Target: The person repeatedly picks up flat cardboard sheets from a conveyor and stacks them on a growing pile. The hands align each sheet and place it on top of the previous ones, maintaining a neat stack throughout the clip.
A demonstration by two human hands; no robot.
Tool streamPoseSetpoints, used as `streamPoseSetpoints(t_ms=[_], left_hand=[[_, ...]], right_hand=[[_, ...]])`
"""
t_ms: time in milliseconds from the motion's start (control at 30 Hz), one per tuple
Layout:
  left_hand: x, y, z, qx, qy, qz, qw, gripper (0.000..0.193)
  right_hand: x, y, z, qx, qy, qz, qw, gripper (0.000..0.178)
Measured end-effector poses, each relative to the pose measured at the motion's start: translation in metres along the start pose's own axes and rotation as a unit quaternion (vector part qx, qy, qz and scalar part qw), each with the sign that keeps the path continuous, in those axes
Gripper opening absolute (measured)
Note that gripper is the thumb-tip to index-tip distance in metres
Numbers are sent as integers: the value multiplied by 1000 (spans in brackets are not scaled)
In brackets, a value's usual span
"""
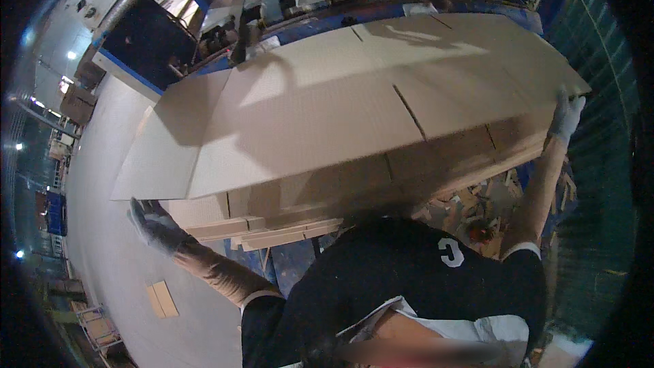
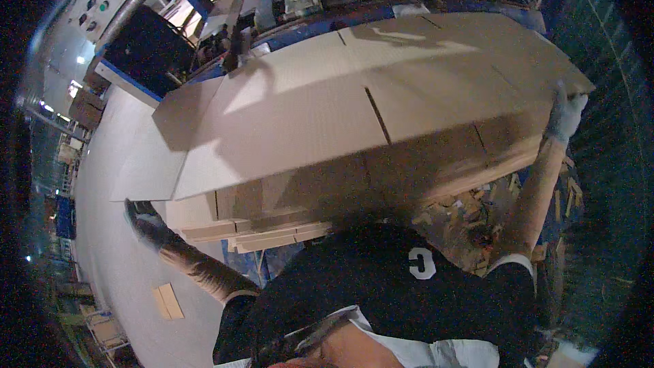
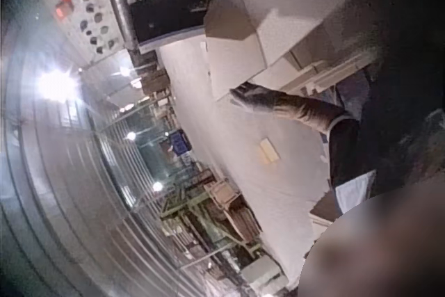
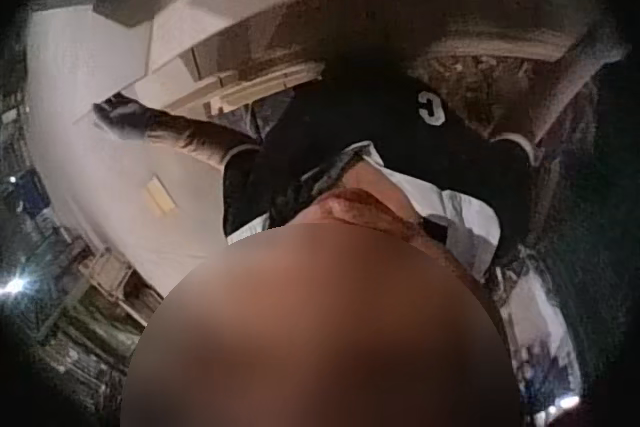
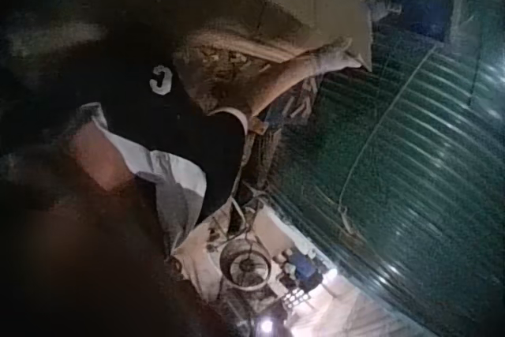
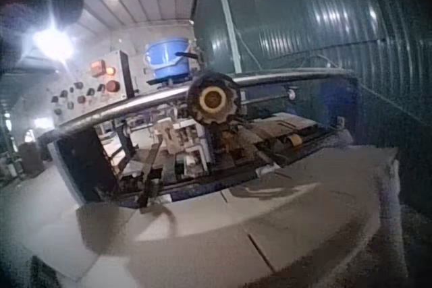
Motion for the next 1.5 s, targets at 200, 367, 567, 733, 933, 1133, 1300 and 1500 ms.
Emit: streamPoseSetpoints(t_ms=[200,367,567,733,933,1133,1300,1500], left_hand=[[-13,-5,19,-213,-11,-518,828,29],[-6,-61,118,-272,177,-341,883,34],[-43,-170,181,-629,-107,-522,566,51],[-62,-181,181,-699,-87,-524,479,56],[-80,-176,154,-679,-104,-515,512,62],[-134,-200,105,-601,-204,-507,583,63],[-198,-252,54,-554,-217,-512,619,68],[-249,-272,21,-370,-50,-713,593,68]], right_hand=[[-117,0,34,-127,-54,-325,935,45],[-182,-4,172,-182,13,171,968,34],[-190,-69,238,-526,355,154,758,39],[-193,-85,221,-583,374,217,688,45],[-183,-133,184,-565,420,246,666,62],[-172,-206,136,-519,447,202,700,68],[-166,-269,96,-496,404,212,739,63],[-191,-313,79,-369,403,292,785,52]])
Point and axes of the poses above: each hand's wrist, its own z-axis away from the middle knuckle, its own y-axis out of the back of the hand, x = y × z, the point moved 4 cm from there along -z, towards the middle knuckle, and after that the axes turned 13 degrees about -x, right-handed, at the moved point
